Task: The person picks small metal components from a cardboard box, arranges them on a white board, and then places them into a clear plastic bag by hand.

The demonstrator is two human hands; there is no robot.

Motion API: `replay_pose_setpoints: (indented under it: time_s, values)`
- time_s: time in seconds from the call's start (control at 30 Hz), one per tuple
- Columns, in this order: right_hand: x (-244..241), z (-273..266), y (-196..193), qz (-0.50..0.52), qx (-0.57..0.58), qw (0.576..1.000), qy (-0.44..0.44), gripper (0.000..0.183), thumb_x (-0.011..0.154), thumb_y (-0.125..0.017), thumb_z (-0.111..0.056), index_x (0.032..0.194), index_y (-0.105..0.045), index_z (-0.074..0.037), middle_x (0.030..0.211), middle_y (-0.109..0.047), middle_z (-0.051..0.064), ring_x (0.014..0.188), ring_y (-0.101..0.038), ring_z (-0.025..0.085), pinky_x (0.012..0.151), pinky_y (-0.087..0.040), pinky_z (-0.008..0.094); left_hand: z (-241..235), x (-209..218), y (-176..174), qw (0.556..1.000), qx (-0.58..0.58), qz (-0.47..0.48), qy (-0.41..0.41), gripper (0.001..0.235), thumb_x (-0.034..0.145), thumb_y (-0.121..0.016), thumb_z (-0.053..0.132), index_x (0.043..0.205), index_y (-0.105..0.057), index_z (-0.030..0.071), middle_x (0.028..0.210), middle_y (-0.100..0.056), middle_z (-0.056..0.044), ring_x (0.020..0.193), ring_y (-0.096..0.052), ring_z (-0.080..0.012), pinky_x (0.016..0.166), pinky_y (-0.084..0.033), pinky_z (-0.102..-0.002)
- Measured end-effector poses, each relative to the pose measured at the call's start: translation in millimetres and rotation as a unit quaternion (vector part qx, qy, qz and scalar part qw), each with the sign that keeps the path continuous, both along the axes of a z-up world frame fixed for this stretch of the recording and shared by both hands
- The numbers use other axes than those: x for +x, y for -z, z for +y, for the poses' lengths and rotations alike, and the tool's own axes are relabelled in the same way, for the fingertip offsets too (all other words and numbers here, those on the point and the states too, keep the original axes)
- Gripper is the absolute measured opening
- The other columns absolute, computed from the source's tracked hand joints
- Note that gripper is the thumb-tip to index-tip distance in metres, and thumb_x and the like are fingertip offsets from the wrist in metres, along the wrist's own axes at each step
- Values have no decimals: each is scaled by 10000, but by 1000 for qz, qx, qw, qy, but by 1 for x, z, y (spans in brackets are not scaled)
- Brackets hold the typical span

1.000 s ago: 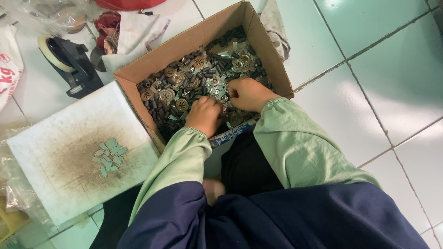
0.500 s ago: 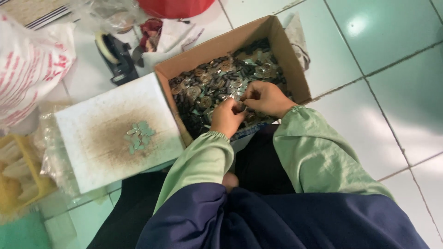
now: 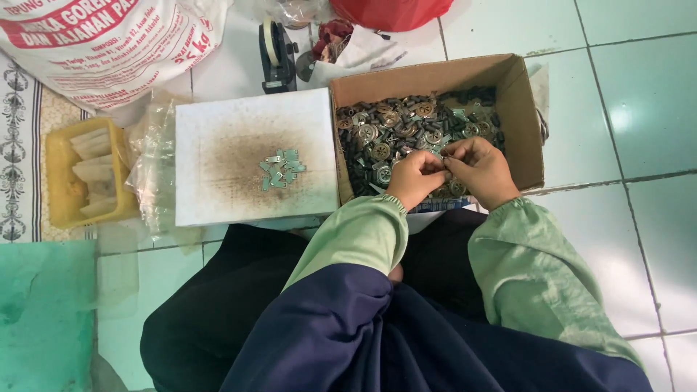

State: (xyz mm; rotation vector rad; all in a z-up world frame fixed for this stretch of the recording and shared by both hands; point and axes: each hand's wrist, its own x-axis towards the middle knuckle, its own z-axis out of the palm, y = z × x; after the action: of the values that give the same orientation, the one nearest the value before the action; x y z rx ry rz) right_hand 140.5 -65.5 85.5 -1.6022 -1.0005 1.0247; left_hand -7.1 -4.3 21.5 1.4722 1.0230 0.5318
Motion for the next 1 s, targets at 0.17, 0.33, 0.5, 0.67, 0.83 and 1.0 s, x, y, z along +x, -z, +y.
replay_pose_setpoints:
  time_s: [0.17,0.33,0.5,0.67,0.83,1.0]
  values:
    - [-7,-3,3,43,82,995,26,152,932,-676,64,919,-540,-4,1126,-695,254,953,-712,227,740,-583,323,-2,-6,-14,995,-41,-92,-9,358,803,-836,259,1115,-722,125,938,-791,-56,903,-732,-144,821,-585,-308]
    - [-10,-2,6,58,114,991,36,188,936,-670,83,904,-516,-19,1125,-699,249,990,-719,243,769,-583,329,-4,-10,-9,984,-76,-157,-35,313,844,-856,239,1100,-758,88,911,-789,-83,885,-732,-151,776,-592,-313]
    - [-22,-1,-7,36,107,991,66,168,954,-667,69,915,-527,-13,1130,-693,243,1016,-708,236,806,-592,332,0,-16,-10,980,-43,-161,-106,151,954,-745,182,1077,-782,105,909,-776,-81,841,-719,-121,742,-582,-271]
    - [-12,-5,1,-101,76,989,73,147,970,-698,27,963,-550,23,1132,-662,255,993,-681,280,801,-590,377,-7,-75,-30,989,90,-65,-98,127,878,-767,156,997,-813,152,873,-775,-89,819,-755,-222,710,-617,-312]
    - [-27,-4,7,-203,29,977,65,137,978,-721,-5,983,-585,9,1085,-661,186,965,-675,271,769,-600,359,-16,-196,-51,962,258,18,-93,156,827,-796,100,954,-817,189,794,-743,-54,734,-726,-239,643,-611,-315]
    - [-100,11,5,-146,70,986,44,153,856,-774,36,974,-686,-7,969,-735,169,888,-714,239,782,-585,343,-10,-280,-39,944,206,112,-231,212,810,-823,97,1011,-773,140,862,-780,-77,765,-741,-240,661,-599,-337]
